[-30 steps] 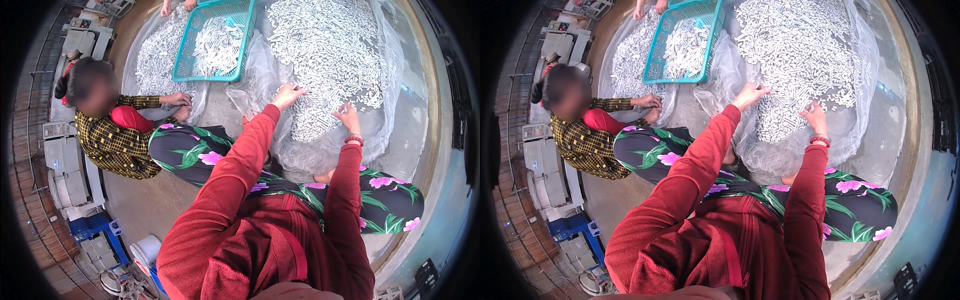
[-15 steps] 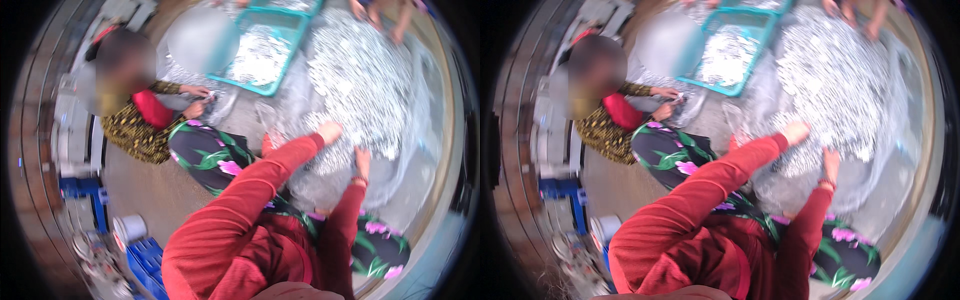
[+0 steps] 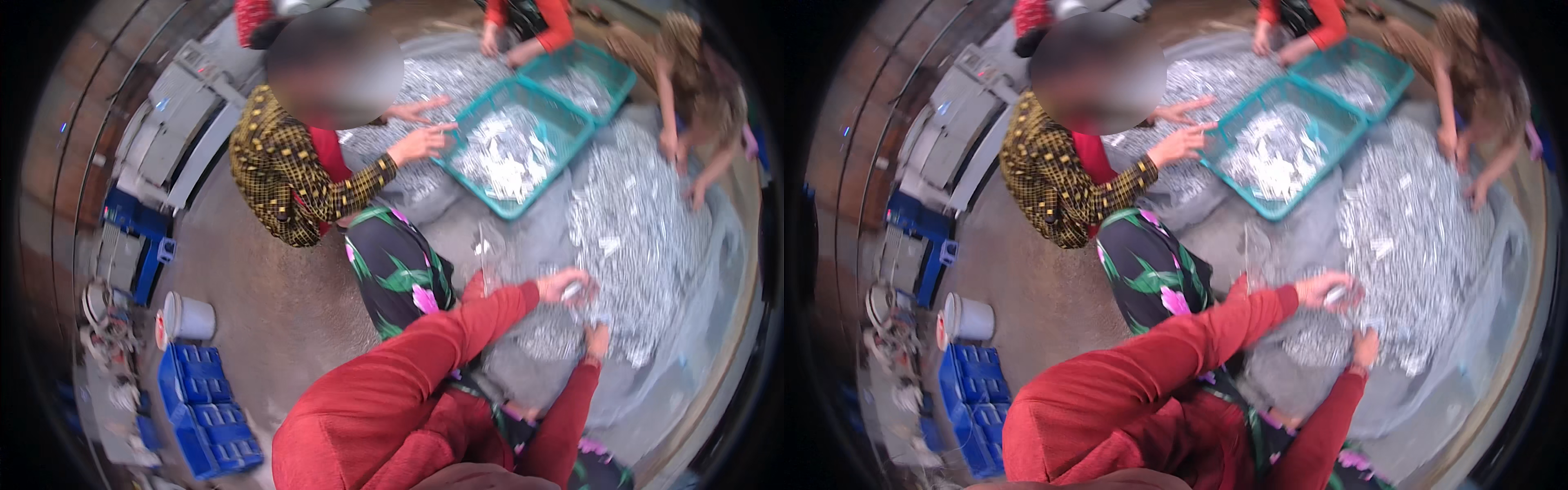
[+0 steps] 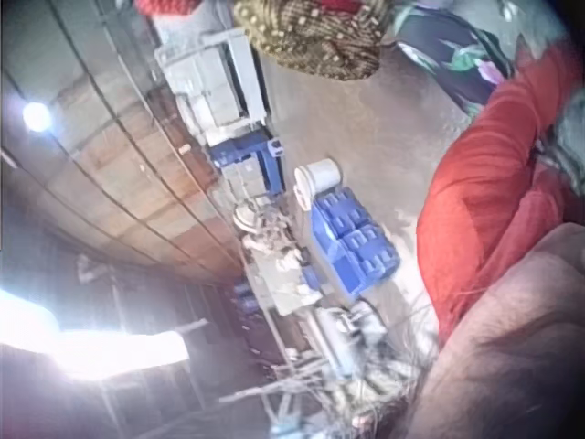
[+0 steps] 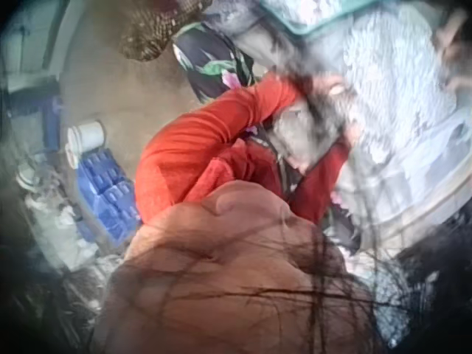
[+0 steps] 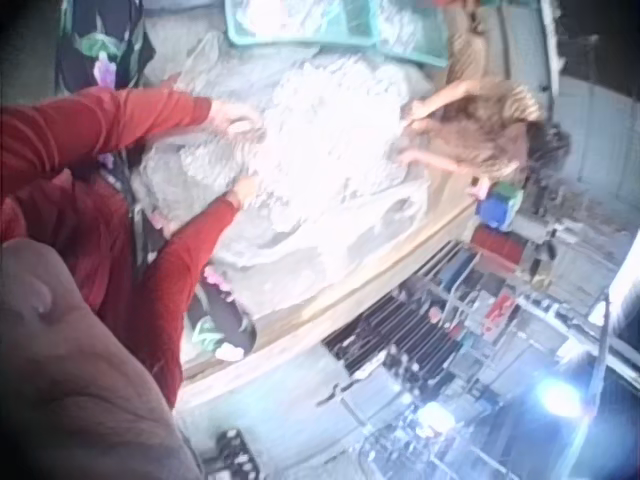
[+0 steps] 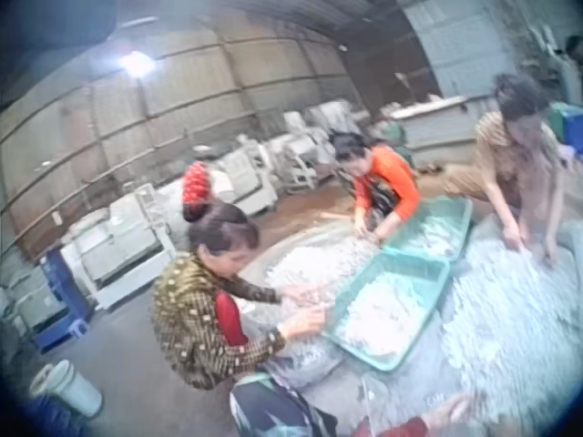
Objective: The person sits on the floor and sorts small white cylindrical items from a large pile on a plastic sheet into green baskets. They pick up handfuls of items and place them into the baskets while other workers perform similar tasks nearby.
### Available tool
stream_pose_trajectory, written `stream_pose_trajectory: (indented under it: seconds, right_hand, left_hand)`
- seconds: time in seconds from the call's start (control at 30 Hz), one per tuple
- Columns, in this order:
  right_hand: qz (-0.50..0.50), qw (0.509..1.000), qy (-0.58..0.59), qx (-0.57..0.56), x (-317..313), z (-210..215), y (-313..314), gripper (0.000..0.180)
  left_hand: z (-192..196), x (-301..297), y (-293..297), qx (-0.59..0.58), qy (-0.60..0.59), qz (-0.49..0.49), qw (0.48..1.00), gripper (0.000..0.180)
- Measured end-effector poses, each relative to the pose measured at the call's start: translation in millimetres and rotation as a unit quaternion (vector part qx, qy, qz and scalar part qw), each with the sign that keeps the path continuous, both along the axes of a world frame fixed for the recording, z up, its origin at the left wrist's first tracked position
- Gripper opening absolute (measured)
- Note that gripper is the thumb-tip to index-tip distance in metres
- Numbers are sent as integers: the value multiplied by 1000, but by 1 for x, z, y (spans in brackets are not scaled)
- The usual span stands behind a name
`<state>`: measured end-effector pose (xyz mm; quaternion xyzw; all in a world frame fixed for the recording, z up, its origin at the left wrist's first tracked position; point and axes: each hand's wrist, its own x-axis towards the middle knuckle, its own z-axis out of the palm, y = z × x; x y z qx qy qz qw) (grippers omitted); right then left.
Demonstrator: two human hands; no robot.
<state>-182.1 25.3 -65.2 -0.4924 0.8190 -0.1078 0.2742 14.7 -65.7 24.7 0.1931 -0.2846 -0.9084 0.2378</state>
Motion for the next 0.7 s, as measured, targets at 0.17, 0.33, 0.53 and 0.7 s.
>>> stream_pose_trajectory:
  seconds: [0.17, 0.33, 0.53, 0.7]
  right_hand:
    - [-66, 995, -64, -50, -16, -45, 32, 63]
    - [-284, 926, -163, -188, -3, -15, 25, 41]
    - [-236, 957, -88, -145, -25, -8, 15, 40]
    - [-315, 946, -72, -5, -26, 4, -9, 59]
  left_hand:
    - [26, -25, -23, -186, -262, -8, 947, 34]
    - [-49, -29, -21, -655, -471, -126, 577, 45]
    - [-54, -46, 32, -676, -506, -172, 508, 18]
    - [-24, -40, 19, -575, -523, -184, 602, 38]
